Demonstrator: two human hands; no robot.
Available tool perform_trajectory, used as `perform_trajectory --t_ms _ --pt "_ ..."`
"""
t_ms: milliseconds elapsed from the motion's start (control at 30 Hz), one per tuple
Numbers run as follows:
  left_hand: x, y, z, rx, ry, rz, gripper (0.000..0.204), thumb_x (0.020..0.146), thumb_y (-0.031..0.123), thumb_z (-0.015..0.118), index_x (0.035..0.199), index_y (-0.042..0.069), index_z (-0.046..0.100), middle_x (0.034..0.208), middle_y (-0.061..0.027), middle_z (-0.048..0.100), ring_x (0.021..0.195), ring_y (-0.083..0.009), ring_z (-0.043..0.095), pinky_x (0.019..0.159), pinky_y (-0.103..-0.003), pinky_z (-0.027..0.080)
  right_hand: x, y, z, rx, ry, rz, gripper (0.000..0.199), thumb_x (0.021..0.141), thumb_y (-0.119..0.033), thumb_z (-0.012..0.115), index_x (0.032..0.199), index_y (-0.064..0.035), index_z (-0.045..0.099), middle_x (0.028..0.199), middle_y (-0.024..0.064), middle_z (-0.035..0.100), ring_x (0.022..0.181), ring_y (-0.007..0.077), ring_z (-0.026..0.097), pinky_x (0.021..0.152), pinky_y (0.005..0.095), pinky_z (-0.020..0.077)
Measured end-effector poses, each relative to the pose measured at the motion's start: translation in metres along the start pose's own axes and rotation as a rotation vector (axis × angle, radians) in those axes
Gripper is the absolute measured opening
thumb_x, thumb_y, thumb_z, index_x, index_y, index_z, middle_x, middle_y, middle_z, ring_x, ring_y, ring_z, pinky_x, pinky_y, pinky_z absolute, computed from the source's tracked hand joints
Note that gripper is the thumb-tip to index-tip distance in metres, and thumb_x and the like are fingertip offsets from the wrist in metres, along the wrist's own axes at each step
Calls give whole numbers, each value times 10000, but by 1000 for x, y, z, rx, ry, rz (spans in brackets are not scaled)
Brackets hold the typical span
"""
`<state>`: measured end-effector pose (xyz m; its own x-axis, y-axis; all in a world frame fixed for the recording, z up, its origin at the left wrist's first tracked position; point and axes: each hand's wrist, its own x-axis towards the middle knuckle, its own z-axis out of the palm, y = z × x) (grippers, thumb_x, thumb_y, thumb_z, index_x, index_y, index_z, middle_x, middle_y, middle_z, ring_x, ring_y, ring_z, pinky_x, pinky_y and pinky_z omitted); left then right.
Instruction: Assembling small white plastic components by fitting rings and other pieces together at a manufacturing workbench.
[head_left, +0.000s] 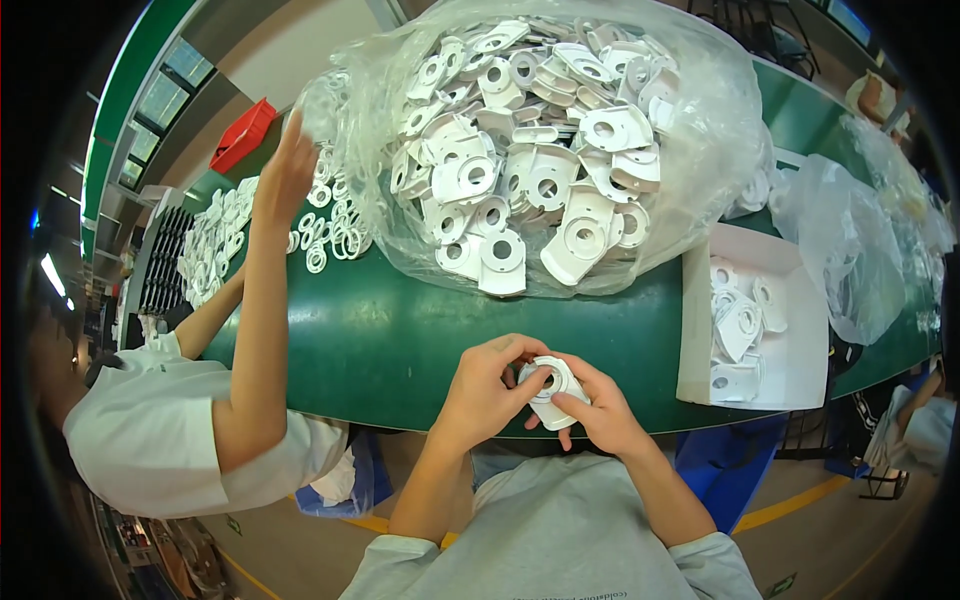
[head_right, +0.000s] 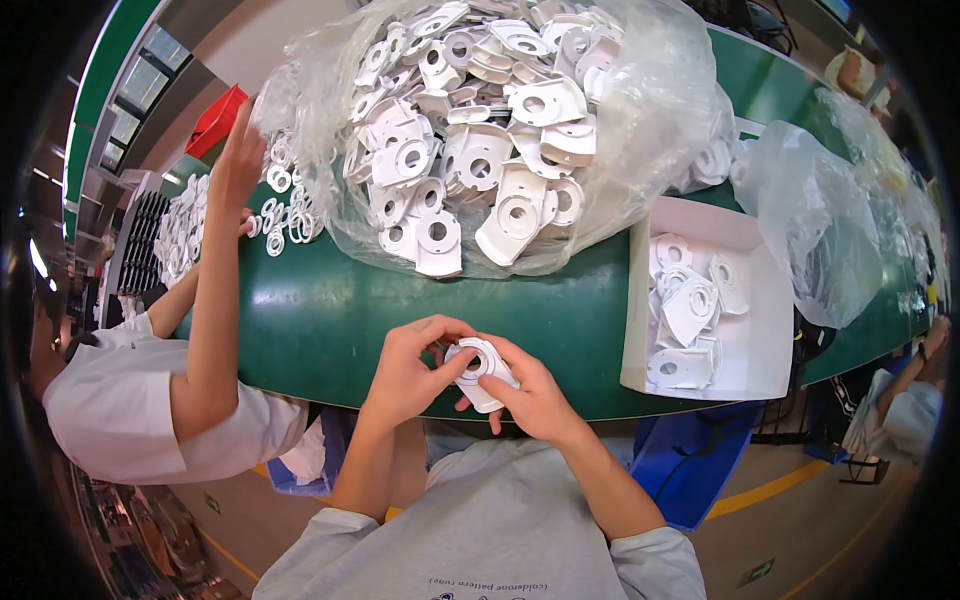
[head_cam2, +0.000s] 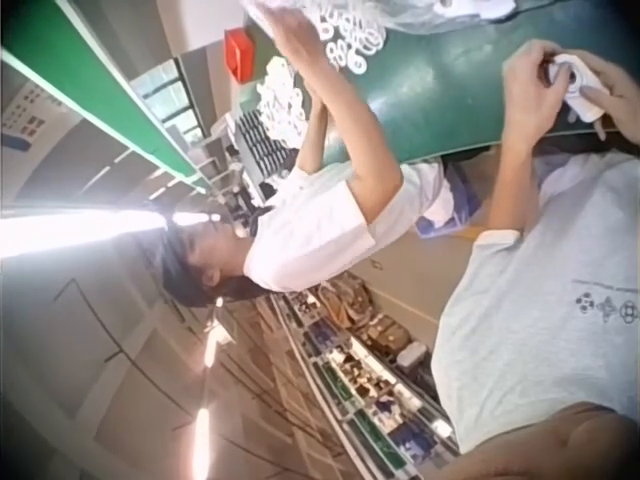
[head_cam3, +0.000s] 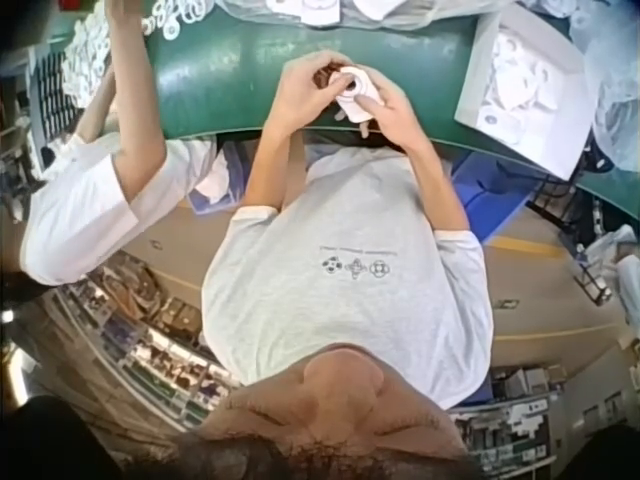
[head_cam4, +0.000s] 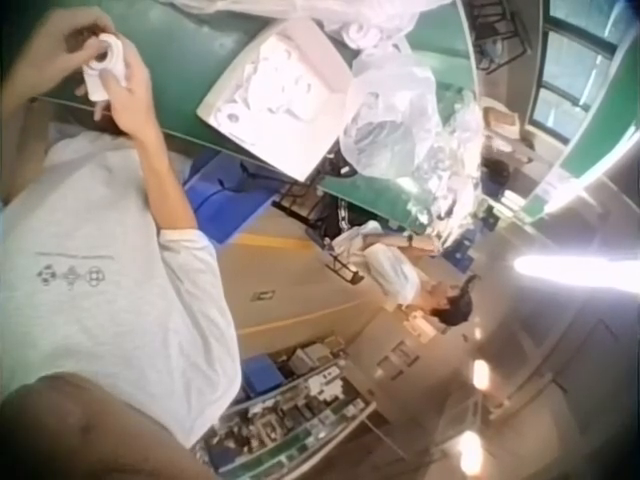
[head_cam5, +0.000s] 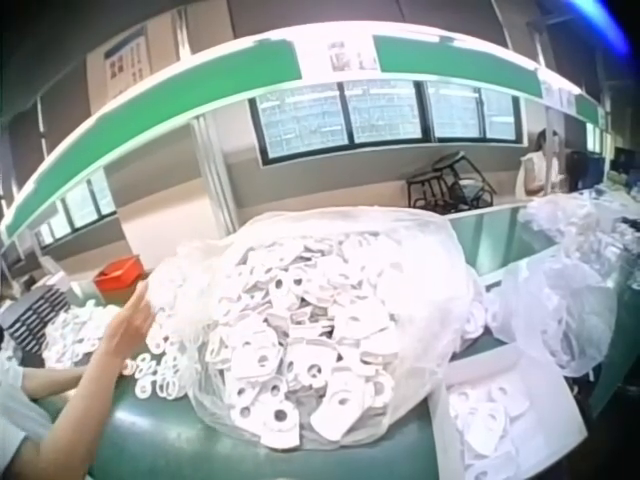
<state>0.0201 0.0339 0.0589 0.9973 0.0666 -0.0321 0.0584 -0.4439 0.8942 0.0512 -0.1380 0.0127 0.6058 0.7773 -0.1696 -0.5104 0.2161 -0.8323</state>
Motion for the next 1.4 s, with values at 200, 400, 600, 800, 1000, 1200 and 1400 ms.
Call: perform_trajectory --t_ms 200,400,600,800,1000,1200,1400 --pt "2 -6 2 -78 27 -74 218 812 32 652 1023 -24 640 887 -91 646 743 -132 617 620 -243 488 2 -5 0 62 35 12 459 914 -15 433 1359 25 326 1074 199 608 815 267 681 405 250 504" --pt "-8 -18 4 -269 106 -94 205 857 16 601 1049 -54 621 938 -87 647 805 -117 614 714 -231 501 3 -8 -4 99 45 26 477 914 -14 433 1374 12 311 1085 226 604 824 301 679 395 256 505" --pt "-19 -19 16 -293 203 -28 217 825 -24 614 1040 -44 640 995 -99 631 825 -125 616 702 -238 506 4 -2 -6 187 43 8 489 906 -10 457 1373 12 313 1150 191 576 865 310 675 411 273 521" --pt "-24 -9 29 -53 392 91 264 756 -34 675 1019 -5 681 953 -87 622 752 -122 571 665 -233 469 5 1 -8 189 77 3 464 908 -3 458 1353 14 329 1124 162 583 845 264 672 436 279 529" --pt "-26 -10 34 -163 410 41 231 780 -52 657 1009 -30 673 941 -83 612 779 -114 583 685 -228 475 -1 -2 -1 88 116 -46 411 898 2 478 1295 19 373 1084 150 587 784 211 655 430 282 523" --pt "-26 -19 30 -438 319 -95 182 810 -58 640 991 -65 665 903 -99 672 775 -123 616 692 -225 493 -2 7 3 31 103 -149 403 898 12 460 1289 12 362 1060 160 586 820 232 655 442 276 526" --pt "-25 -19 29 -515 295 -124 162 834 -54 618 986 -64 672 899 -104 666 753 -132 621 673 -227 501 -4 7 1 43 83 -144 393 906 -7 434 1290 10 348 1074 177 582 833 245 653 434 265 515"
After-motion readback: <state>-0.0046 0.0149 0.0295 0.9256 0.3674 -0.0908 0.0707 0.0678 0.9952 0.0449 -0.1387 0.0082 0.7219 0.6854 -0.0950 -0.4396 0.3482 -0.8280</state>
